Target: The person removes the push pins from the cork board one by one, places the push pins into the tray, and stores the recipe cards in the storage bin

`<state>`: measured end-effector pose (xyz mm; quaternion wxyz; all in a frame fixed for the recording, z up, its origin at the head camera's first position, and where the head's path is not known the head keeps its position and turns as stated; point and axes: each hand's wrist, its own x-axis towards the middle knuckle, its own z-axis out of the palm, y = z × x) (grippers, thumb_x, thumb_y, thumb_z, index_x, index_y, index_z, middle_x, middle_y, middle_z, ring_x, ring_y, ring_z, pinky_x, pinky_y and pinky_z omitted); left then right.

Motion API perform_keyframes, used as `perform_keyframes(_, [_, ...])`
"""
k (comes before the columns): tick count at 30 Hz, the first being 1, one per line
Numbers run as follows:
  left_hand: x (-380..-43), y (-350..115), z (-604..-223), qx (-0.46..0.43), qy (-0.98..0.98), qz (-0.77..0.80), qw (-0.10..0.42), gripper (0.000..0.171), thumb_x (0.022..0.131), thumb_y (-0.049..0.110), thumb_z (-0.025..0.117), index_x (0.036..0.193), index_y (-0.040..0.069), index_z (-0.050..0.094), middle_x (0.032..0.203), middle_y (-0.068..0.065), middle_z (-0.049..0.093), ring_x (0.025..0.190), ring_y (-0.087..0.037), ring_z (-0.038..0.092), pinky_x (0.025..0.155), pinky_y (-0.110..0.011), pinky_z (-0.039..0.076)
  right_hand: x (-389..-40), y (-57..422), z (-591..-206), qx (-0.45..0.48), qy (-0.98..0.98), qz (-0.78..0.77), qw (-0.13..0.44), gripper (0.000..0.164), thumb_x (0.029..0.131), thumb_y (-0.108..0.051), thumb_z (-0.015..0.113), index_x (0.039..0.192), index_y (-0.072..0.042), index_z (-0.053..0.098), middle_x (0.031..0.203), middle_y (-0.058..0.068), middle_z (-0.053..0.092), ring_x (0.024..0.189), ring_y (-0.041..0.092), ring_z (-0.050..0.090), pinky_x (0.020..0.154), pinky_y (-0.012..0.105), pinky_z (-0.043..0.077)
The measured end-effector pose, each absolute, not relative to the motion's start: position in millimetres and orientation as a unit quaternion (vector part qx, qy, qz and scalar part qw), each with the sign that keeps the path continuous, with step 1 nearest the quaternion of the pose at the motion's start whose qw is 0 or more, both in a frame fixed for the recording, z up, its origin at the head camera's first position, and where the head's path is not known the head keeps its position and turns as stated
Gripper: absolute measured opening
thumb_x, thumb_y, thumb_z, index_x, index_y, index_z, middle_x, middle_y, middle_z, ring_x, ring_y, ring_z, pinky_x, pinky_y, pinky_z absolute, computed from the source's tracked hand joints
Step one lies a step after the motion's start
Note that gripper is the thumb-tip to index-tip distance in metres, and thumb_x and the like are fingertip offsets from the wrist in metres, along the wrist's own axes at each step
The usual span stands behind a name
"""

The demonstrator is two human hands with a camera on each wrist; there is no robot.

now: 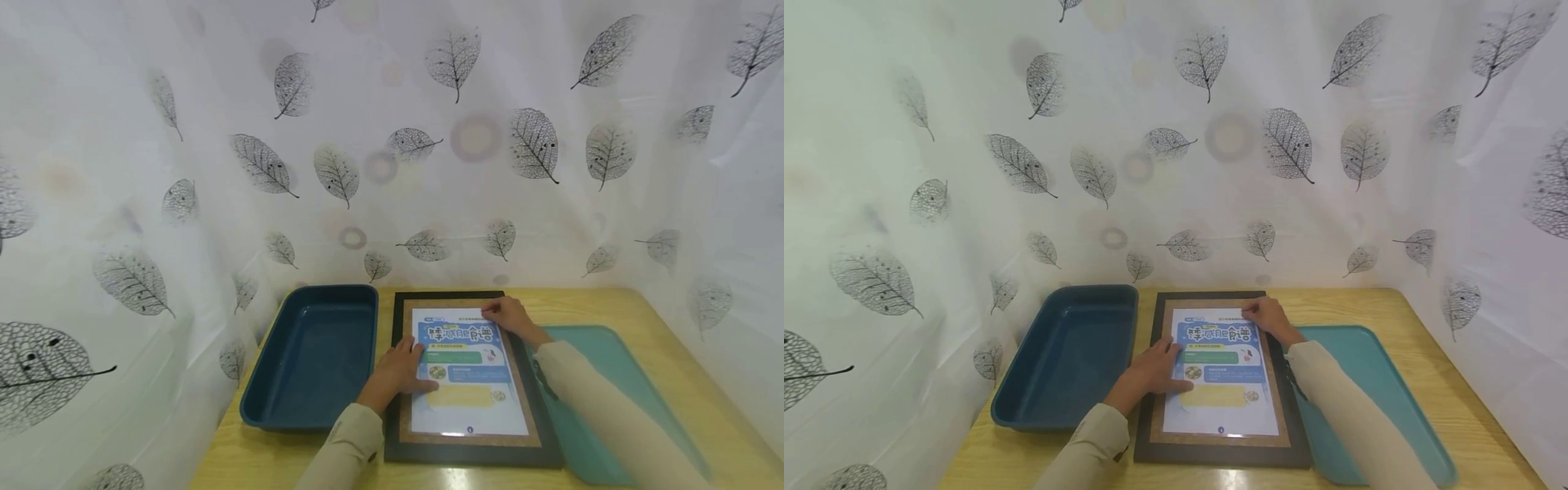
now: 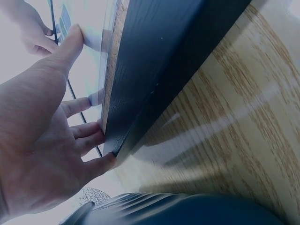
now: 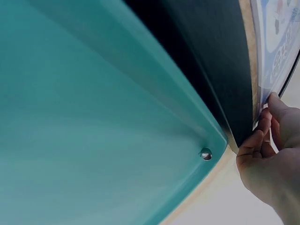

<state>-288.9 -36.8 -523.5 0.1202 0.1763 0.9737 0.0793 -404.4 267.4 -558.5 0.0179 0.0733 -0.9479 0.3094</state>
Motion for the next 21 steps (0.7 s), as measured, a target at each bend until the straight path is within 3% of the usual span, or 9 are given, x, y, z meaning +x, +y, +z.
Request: perform_keyframes(21, [-286.9, -37.6, -520.9, 0.181, 0.973, 0.082, 0.115, 0.095, 0.084, 0.065, 0.077, 0.156, 0.012, 0.044, 0.165, -0.014, 0.035, 0.151, -0.032, 0.036, 0.121, -0.051, 0.034, -403.0, 266.8, -557.3, 0.074, -0.947, 0.313, 0.008, 0.015, 0.097, -0.012, 0.072, 0.102, 0.002, 0.075, 0.093, 0.012, 0.073, 0.086, 0.025, 0.066, 0.085, 0.046, 0.057])
